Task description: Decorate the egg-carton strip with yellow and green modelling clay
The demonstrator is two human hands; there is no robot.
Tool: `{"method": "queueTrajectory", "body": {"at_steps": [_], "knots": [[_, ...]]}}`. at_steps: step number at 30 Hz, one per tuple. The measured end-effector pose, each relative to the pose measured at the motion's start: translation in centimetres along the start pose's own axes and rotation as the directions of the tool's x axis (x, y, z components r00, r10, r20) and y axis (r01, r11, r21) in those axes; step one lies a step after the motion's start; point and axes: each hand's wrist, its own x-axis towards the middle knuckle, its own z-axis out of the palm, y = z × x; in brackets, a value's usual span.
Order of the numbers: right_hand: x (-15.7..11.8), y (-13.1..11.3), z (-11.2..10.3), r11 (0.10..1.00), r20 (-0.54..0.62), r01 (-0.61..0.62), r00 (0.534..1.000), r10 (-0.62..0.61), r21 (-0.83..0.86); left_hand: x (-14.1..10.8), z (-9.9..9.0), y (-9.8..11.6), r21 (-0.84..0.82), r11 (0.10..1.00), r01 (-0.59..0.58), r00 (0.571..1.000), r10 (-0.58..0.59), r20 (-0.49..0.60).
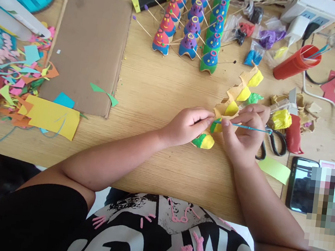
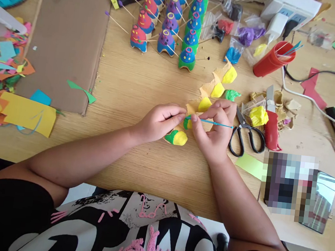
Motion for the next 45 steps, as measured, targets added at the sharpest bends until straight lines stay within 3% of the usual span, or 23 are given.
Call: {"method": "queueTrajectory", "body": {"at_steps": [8, 14, 23, 30, 45], "knots": [[0.00, 0.23, 0.23, 0.999, -0.045, -0.021, 0.999, 0.020, -0.028, -0.03, 0.00, 0.09, 0.013, 1.000, -0.003, 1.000, 0.003, 0.005], [-0.20, 0.61, 0.03, 0.998, 0.014, -0.061, 0.998, 0.061, 0.015, 0.01, -0.10, 0.08, 0.023, 1.000, 0.007, 1.000, -0.008, 0.020], [-0.06, 0.35, 0.26, 0.997, -0.015, -0.054, 0.998, 0.053, -0.046, 0.00, -0.13, 0.28, 0.020, 1.000, -0.006, 1.000, 0.005, 0.020], [-0.08, 0.77, 0.28, 0.998, -0.124, -0.046, 0.991, 0.052, 0.049, -0.10, -0.07, 0.13, 0.018, 1.000, 0.018, 1.000, -0.018, 0.006], [-0.23, 0.49, 0.42, 0.993, -0.046, -0.107, 0.993, 0.109, 0.051, -0.08, -0.09, 0.55, 0.042, 0.999, -0.018, 1.000, 0.018, -0.002]]}}
